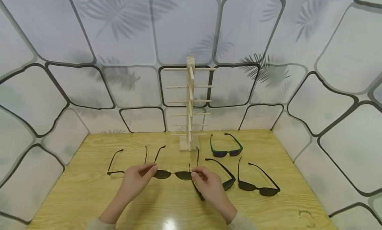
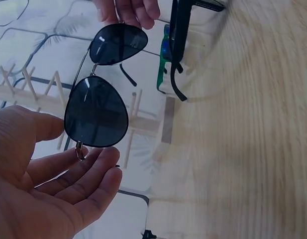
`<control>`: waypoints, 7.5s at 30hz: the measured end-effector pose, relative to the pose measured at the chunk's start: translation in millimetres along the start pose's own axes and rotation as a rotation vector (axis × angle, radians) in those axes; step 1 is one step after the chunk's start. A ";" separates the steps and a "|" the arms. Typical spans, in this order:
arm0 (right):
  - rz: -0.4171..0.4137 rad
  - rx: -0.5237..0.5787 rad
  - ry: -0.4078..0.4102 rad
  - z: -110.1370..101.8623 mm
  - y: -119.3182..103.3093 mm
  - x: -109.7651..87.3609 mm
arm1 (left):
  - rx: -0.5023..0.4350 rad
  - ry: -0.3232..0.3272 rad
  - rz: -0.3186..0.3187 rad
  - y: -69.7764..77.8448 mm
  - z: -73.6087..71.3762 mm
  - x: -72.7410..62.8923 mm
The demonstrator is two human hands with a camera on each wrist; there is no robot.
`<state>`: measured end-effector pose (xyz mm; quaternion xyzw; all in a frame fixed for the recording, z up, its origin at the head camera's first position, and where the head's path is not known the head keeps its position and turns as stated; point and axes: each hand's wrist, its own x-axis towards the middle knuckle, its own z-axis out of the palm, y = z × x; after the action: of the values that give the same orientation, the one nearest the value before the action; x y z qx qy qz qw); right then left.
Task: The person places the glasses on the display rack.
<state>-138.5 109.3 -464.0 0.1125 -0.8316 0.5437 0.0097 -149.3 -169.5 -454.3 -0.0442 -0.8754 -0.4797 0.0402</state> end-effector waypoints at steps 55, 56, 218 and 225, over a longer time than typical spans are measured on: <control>-0.051 -0.108 0.206 -56.0 -6.2 72.3 | -0.148 0.182 0.086 50.1 41.8 72.8; -0.045 -0.106 0.206 -56.1 -5.2 74.1 | -0.148 0.183 0.081 50.2 42.2 74.0; 0.112 -0.280 0.038 -93.9 62.9 24.5 | -0.301 -0.391 0.020 13.1 126.3 -15.5; 0.116 -0.269 0.036 -92.3 60.5 23.9 | -0.327 -0.401 -0.010 13.6 126.4 -14.8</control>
<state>-183.6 211.9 -477.6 0.0522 -0.9019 0.4287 0.0083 -136.5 -56.2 -512.4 -0.1400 -0.7769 -0.5967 -0.1440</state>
